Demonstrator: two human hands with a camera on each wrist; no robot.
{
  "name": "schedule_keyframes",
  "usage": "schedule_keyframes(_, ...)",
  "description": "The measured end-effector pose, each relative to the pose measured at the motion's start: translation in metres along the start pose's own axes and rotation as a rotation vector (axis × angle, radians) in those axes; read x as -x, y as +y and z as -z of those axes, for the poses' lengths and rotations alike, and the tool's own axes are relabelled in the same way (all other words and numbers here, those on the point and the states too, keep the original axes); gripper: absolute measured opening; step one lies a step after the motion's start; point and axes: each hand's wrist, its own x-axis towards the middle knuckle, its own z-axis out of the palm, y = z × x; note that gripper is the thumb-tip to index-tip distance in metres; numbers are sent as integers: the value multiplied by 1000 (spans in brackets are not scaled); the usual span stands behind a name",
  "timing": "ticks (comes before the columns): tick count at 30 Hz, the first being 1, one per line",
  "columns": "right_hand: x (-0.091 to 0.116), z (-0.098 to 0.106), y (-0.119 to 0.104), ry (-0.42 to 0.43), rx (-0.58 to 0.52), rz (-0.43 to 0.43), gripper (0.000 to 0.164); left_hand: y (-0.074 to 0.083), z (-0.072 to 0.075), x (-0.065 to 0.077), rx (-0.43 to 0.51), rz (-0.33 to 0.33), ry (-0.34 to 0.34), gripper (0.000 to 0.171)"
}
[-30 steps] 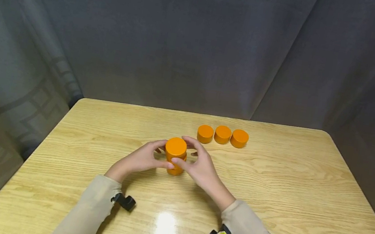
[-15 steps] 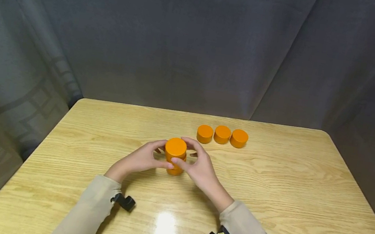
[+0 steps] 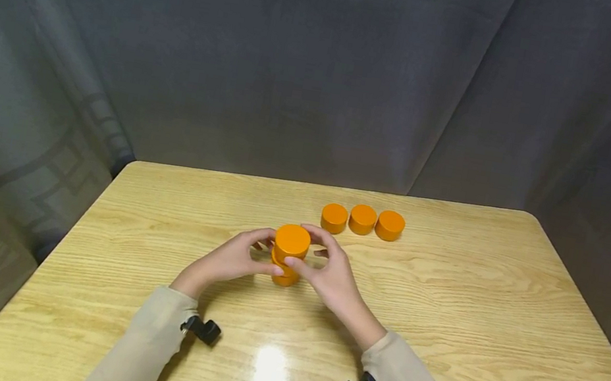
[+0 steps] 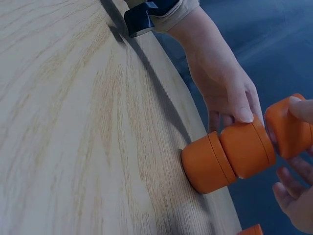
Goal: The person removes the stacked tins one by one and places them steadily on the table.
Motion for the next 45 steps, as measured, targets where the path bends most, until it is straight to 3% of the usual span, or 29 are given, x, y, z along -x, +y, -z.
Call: schedule_keyframes(45,11,39,6,98,31,-74,56,0,0,-1,17,2,-5,53)
